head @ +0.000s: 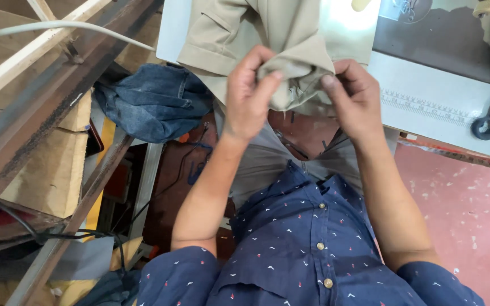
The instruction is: Trimming excess fabric from a pair of trousers using scissors at a sewing station
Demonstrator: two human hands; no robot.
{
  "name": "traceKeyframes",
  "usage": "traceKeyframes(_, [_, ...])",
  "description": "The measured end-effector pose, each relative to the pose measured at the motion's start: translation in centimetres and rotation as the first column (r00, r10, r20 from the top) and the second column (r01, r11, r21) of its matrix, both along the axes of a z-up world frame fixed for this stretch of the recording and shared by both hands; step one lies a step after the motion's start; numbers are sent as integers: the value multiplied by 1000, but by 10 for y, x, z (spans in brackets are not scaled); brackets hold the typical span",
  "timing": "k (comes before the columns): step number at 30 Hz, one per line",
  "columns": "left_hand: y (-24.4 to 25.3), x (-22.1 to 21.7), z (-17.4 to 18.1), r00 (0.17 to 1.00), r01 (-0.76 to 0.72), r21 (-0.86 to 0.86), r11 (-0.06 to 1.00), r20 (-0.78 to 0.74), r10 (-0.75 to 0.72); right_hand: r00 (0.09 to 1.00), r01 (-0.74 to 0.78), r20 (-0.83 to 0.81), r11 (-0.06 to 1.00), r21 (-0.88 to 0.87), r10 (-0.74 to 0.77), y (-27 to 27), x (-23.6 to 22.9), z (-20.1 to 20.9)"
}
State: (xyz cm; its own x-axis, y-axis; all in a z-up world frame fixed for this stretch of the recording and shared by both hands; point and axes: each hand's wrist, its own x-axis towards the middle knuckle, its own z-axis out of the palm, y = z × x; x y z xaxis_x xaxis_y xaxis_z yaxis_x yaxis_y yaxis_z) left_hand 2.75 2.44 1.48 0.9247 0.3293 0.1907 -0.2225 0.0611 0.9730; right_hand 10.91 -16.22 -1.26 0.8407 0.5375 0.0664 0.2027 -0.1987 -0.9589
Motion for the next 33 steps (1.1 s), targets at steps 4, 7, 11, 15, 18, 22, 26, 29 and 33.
traceKeyframes(4, [11,-13,-7,998,59,-178,982,-9,-61,762,32,-524,787,616,380,2,12,-5])
traceKeyframes(7, [-7,-12,-17,991,129,-188,974,-12,-133,646,113,-616,742,661,450,16,21,2])
traceKeyframes(11, [-22,-8,-24,994,13,109,994,-106,-1,719,187,-643,818,544,262,19,38,-3])
traceKeyframes(15, [-19,5,-30,995,7,187,982,-98,11,903,137,-423,984,116,-76,4,55,-1])
traceKeyframes(18, [-24,9,-27,995,93,20,995,34,-94,941,75,-332,997,31,-60,-4,61,-6])
traceKeyframes(22, [-34,13,-14,989,148,-10,989,16,-148,980,94,-175,995,-39,-99,-13,66,-11])
traceKeyframes(26, [-39,10,-14,976,161,18,987,-149,-157,958,24,286,998,-66,-5,-43,65,2])
traceKeyframes(29, [-39,8,-14,980,143,120,982,-157,-123,781,153,625,973,-172,-12,-94,74,7])
traceKeyframes(33, [-40,10,-24,988,105,145,984,-127,-87,674,366,731,907,-206,-107,-180,96,-23])
